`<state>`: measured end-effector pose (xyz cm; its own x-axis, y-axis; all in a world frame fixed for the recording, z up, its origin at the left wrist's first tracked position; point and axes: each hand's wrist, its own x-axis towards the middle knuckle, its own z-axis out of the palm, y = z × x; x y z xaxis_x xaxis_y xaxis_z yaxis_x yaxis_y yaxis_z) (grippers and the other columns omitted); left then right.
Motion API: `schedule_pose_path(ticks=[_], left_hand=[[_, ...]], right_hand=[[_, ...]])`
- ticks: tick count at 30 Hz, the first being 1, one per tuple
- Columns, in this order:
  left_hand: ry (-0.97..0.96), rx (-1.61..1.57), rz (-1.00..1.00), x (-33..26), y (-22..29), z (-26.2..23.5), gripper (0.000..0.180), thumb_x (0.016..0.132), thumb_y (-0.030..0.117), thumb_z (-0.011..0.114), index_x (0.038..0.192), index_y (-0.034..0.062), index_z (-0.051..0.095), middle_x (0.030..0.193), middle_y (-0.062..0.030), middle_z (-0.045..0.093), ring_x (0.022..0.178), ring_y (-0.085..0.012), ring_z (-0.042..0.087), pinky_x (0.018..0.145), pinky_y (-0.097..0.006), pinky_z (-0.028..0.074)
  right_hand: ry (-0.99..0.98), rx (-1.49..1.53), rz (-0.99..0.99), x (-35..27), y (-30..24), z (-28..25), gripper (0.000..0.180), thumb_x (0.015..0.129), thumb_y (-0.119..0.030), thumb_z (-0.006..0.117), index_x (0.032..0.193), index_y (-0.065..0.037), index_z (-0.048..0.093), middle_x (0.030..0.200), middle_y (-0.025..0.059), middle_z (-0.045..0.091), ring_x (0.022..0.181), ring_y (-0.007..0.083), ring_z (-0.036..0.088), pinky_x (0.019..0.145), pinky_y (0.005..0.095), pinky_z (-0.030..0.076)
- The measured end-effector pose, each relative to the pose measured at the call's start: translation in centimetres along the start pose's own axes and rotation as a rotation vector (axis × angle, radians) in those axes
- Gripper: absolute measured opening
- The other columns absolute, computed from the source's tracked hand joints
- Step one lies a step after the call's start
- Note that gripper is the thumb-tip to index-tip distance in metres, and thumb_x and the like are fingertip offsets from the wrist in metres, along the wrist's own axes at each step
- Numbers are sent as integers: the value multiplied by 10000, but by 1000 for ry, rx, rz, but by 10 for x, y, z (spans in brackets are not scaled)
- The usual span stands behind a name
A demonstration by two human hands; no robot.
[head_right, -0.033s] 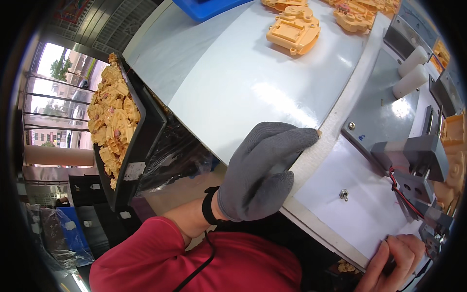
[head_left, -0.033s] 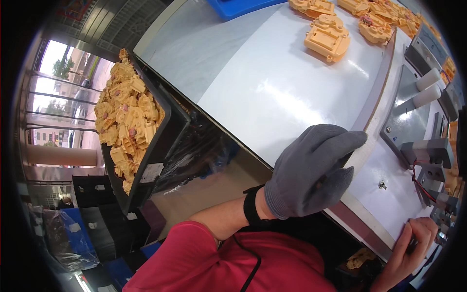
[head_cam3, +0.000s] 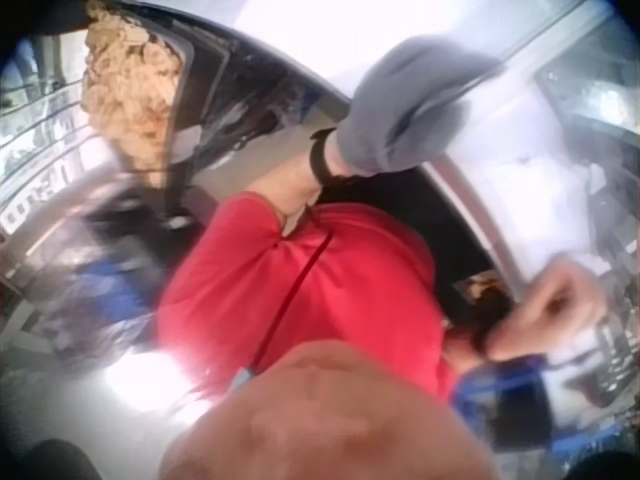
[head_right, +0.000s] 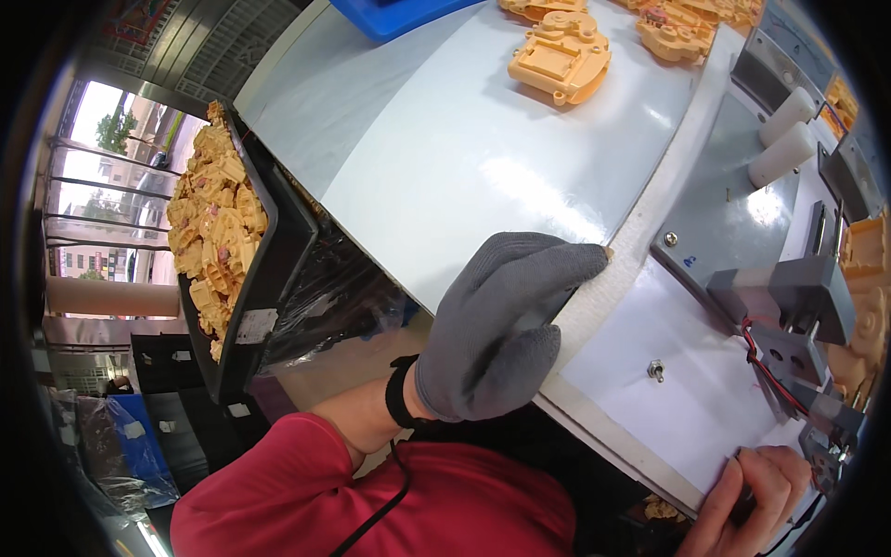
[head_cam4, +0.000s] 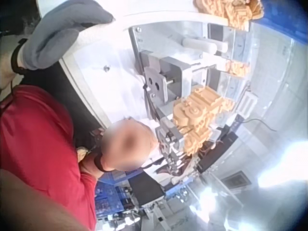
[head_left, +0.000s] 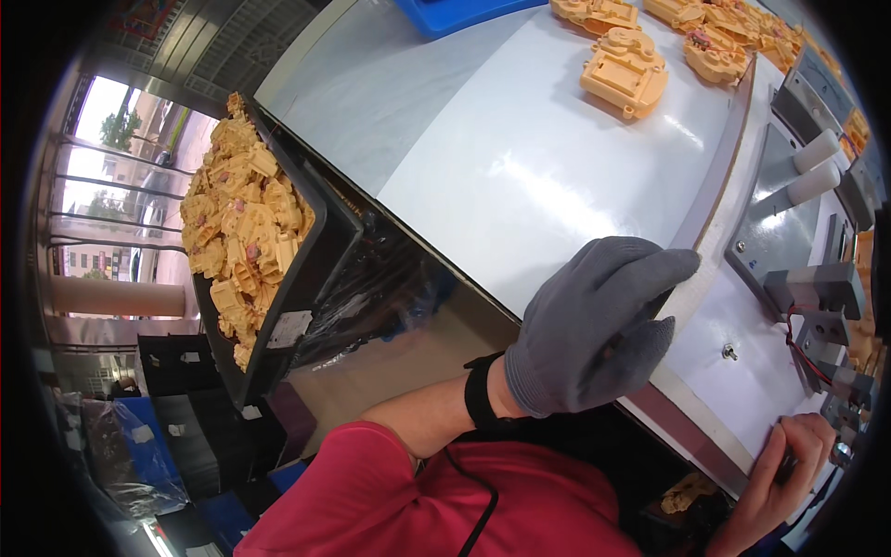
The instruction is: The person places beige plastic electrical components onto a white testing board with metal clamps and wires. They use their hands to position the items and connect red wires to the clamps. The person repeatedly handles the components, moving them between the board and nearby blue crates.
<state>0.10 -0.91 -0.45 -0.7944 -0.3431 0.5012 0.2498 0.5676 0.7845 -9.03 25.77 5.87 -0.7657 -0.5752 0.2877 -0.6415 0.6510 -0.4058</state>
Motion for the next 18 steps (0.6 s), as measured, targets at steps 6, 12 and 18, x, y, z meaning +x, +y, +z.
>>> schedule_pose_path(ticks=[6, 12, 18], left_hand=[[1, 9, -8, -2, 4, -3, 399, 912, 96, 512, 1272, -72, 548, 1145, -197, 612, 1039, -323, 582, 908, -390, 469], [66, -8, 78, 5, -1, 0, 501, 767, -52, 584, 1266, -9, 568, 1085, -199, 609, 954, -381, 592, 841, -416, 497], [60, -34, -77, -3, 3, -1, 418, 942, 179, 416, 1247, -76, 545, 1187, -208, 566, 1071, -284, 568, 938, -377, 452]], right_hand=[[49, 30, 38, -2, -7, 3, 94, 910, 33, 545, 1001, 23, 567, 1049, 143, 526, 1015, 265, 522, 934, 338, 394], [121, 60, 73, 4, -18, 4, 137, 775, 42, 644, 904, 8, 617, 951, 142, 572, 911, 277, 558, 844, 359, 435], [156, 136, 24, 13, -19, 8, 215, 711, -1, 786, 890, -53, 678, 900, 83, 602, 842, 246, 579, 737, 345, 474]])
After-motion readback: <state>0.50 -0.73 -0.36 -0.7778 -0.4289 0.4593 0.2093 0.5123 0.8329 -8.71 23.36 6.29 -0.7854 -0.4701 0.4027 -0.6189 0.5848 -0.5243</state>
